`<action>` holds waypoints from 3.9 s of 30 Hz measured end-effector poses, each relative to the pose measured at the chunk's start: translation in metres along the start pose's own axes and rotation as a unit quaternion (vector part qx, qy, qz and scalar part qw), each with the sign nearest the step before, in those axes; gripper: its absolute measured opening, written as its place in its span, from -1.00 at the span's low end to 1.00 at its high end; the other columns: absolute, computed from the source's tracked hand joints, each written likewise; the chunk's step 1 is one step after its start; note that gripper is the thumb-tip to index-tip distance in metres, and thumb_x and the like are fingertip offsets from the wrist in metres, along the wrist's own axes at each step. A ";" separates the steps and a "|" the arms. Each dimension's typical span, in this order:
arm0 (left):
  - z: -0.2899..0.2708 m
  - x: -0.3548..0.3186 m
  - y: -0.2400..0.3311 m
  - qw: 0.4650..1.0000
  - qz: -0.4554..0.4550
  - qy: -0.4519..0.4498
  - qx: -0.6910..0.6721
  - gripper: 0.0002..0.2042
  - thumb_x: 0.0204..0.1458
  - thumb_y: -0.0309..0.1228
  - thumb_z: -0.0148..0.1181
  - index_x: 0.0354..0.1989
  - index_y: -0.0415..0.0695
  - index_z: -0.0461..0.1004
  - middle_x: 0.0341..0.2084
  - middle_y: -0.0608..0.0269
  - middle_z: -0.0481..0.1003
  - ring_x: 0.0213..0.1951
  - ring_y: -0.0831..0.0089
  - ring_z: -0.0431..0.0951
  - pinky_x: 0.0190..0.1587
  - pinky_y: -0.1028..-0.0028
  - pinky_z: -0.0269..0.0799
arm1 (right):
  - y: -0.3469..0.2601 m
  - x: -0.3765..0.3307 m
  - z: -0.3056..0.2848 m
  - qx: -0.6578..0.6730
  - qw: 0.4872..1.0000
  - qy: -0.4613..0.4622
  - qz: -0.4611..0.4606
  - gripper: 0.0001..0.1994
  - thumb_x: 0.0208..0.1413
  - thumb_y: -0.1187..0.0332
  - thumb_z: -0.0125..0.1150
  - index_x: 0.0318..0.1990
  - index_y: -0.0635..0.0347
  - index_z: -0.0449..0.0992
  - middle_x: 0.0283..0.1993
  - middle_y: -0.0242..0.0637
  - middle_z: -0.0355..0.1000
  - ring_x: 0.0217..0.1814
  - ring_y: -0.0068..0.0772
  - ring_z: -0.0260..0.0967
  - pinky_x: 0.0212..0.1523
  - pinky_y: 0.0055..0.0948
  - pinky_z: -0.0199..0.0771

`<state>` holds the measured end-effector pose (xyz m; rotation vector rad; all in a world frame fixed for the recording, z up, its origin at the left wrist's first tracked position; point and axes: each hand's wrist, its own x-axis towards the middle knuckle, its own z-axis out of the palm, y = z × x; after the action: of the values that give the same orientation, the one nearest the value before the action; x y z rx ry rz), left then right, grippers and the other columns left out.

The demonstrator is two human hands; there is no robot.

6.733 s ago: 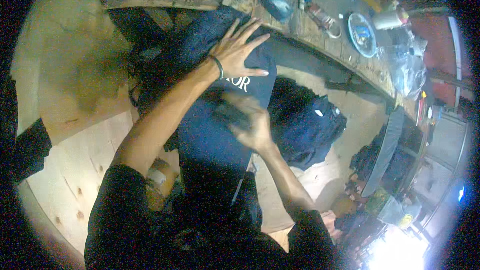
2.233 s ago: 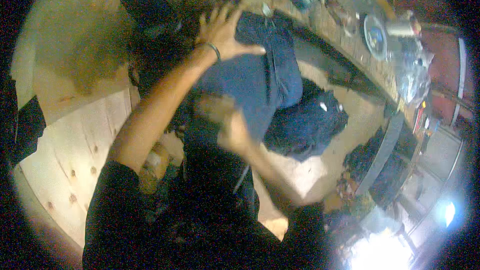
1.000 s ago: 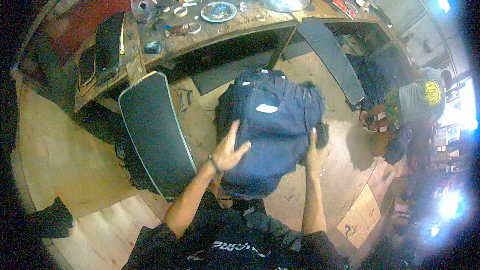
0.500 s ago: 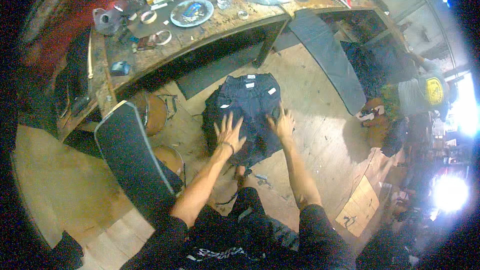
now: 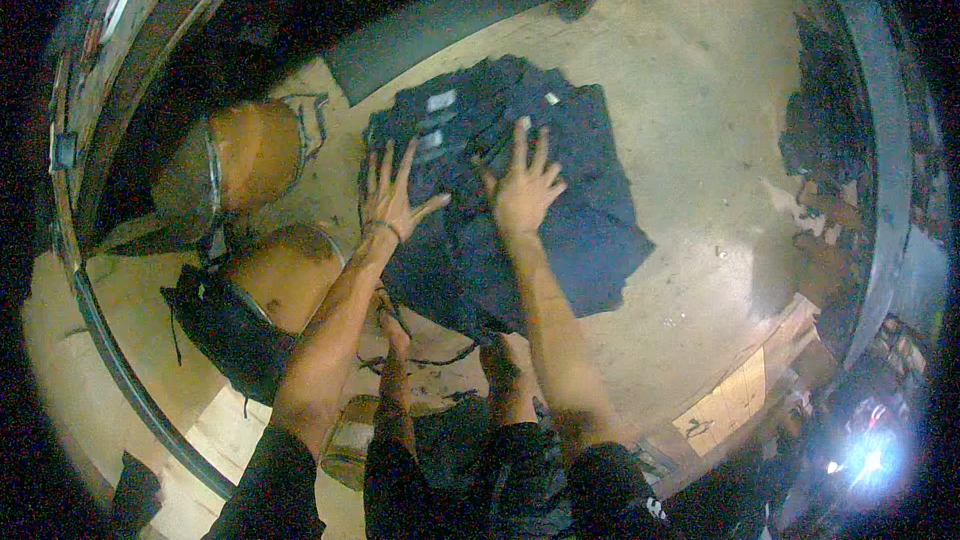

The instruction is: The person irons a pair of dark blue shorts on a small ironing board. They repeatedly smooth the fabric with an iron, flip the garment to treat both sides, and adjust the position on the board. The person briefly touches a phone on the table before resuming ironing.

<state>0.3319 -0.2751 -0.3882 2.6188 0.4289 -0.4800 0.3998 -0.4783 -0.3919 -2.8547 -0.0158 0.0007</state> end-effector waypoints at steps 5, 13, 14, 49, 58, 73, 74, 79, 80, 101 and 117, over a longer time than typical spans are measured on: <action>-0.039 0.041 0.060 0.999 -0.004 -0.029 -0.016 0.19 -0.22 0.51 0.34 0.63 0.49 -0.10 0.64 0.08 -0.15 0.62 -0.18 -0.25 0.36 -0.68 -0.19 | 0.014 0.070 -0.048 -0.018 0.994 -0.047 0.093 -0.05 0.10 -0.40 0.27 0.58 -0.25 0.14 0.50 -0.02 0.30 0.43 0.32 0.27 0.32 0.44 0.25; -0.046 -0.143 0.071 0.922 -0.067 0.190 -0.330 -0.11 0.21 0.10 0.29 0.62 0.04 0.03 0.59 -0.25 -0.15 0.57 -0.27 -0.07 0.55 -0.15 -0.07 | 0.012 0.098 -0.073 -0.138 0.979 -0.040 0.145 -0.01 0.14 -0.54 0.07 0.62 -0.28 0.03 0.48 0.07 0.29 0.45 0.40 0.24 0.36 0.43 0.20; -0.039 -0.194 0.065 0.920 -0.121 0.074 -0.365 -0.20 0.24 0.04 0.29 0.56 -0.04 0.15 0.56 -0.30 -0.06 0.54 -0.31 0.00 0.56 -0.03 -0.01 | 0.009 0.096 -0.079 -0.130 0.982 -0.036 0.133 0.01 0.12 -0.55 0.06 0.62 -0.28 0.04 0.46 0.07 0.30 0.45 0.36 0.25 0.34 0.43 0.21; -0.221 -0.383 -0.402 0.981 -0.119 -0.151 0.018 -0.41 0.38 -0.28 -0.20 0.60 0.06 0.04 0.13 -0.24 0.58 0.20 -0.11 0.57 0.52 -0.14 0.01 | -0.052 -0.509 -0.232 -0.038 0.852 -0.522 -0.012 -0.58 0.23 0.31 0.26 0.25 0.10 0.51 0.02 0.08 0.52 0.05 0.16 0.47 0.08 0.05 0.52; -0.159 -0.613 -0.218 0.988 0.087 -0.113 -0.059 -0.60 0.25 -0.27 0.09 0.23 -0.11 0.44 -0.04 -0.04 0.65 0.12 -0.05 0.58 0.24 -0.11 0.25 | -0.193 -0.516 -0.316 -0.005 0.806 -0.462 -0.371 -0.42 0.14 0.34 0.31 0.37 -0.12 0.44 0.25 0.15 0.38 0.37 0.30 0.24 0.32 0.30 0.25; -0.209 -0.657 -0.154 0.967 0.229 -0.099 0.054 -0.68 0.07 -0.13 0.38 0.00 0.17 0.63 0.27 0.19 0.46 0.52 0.01 0.15 0.43 -0.55 -0.21 | -0.203 -0.469 -0.351 -0.099 0.683 -0.439 -0.575 -0.32 0.22 0.33 0.23 0.51 -0.39 0.30 0.56 0.16 0.04 0.61 0.30 0.02 0.50 0.27 0.12; -0.210 -0.653 -0.152 0.966 0.230 -0.107 0.053 -0.68 0.05 -0.15 0.43 0.00 0.20 0.63 0.34 0.19 0.39 0.54 -0.01 0.11 0.44 -0.59 -0.30 | -0.200 -0.468 -0.345 -0.149 0.702 -0.446 -0.535 -0.36 0.25 0.33 0.20 0.49 -0.40 0.32 0.60 0.16 -0.01 0.68 0.30 -0.08 0.50 0.30 0.12; -0.207 -0.639 -0.174 0.973 -0.014 -0.196 0.121 -0.35 0.01 0.31 0.31 0.02 -0.01 0.69 0.06 0.18 0.65 0.44 0.17 0.30 0.35 -0.67 -0.41 | -0.174 -0.446 -0.313 -0.205 0.761 -0.419 -0.451 -0.46 0.23 0.14 0.28 0.38 -0.28 0.46 0.50 0.01 0.16 0.47 0.23 0.22 0.39 0.34 0.24; -0.205 -0.642 -0.184 0.984 0.023 -0.151 0.094 -0.33 0.02 0.33 0.30 0.02 -0.02 0.69 0.09 0.14 0.65 0.42 0.16 0.32 0.36 -0.64 -0.41 | -0.168 -0.443 -0.314 -0.243 0.761 -0.431 -0.420 -0.48 0.22 0.12 0.30 0.35 -0.25 0.49 0.47 0.00 0.20 0.42 0.22 0.27 0.36 0.34 0.27; -0.249 -0.603 -0.211 0.964 0.051 0.225 -0.135 -0.12 0.27 0.08 0.19 0.62 -0.11 -0.05 0.60 -0.30 -0.24 0.58 -0.25 -0.07 0.49 -0.41 -0.21 | -0.267 -0.446 -0.370 0.221 0.913 -0.337 -0.064 -0.33 0.23 0.10 0.43 0.30 0.45 0.38 0.20 0.29 0.43 0.28 0.30 0.38 0.29 0.02 0.39; -0.394 -0.414 -0.208 0.969 0.014 0.233 -0.078 -0.33 0.29 0.04 0.13 0.51 -0.01 0.27 0.60 -0.11 -0.04 0.61 -0.09 -0.10 0.49 -0.45 -0.32 | -0.409 -0.304 -0.336 0.145 0.961 0.011 -0.234 -0.25 0.11 -0.06 0.52 0.30 0.28 0.47 0.22 0.24 0.43 0.26 0.32 0.40 0.27 0.03 0.43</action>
<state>-0.0119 -0.0014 0.0321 2.5626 0.5487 0.1827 0.0925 -0.1844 0.0452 -2.4905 -0.6295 -0.1151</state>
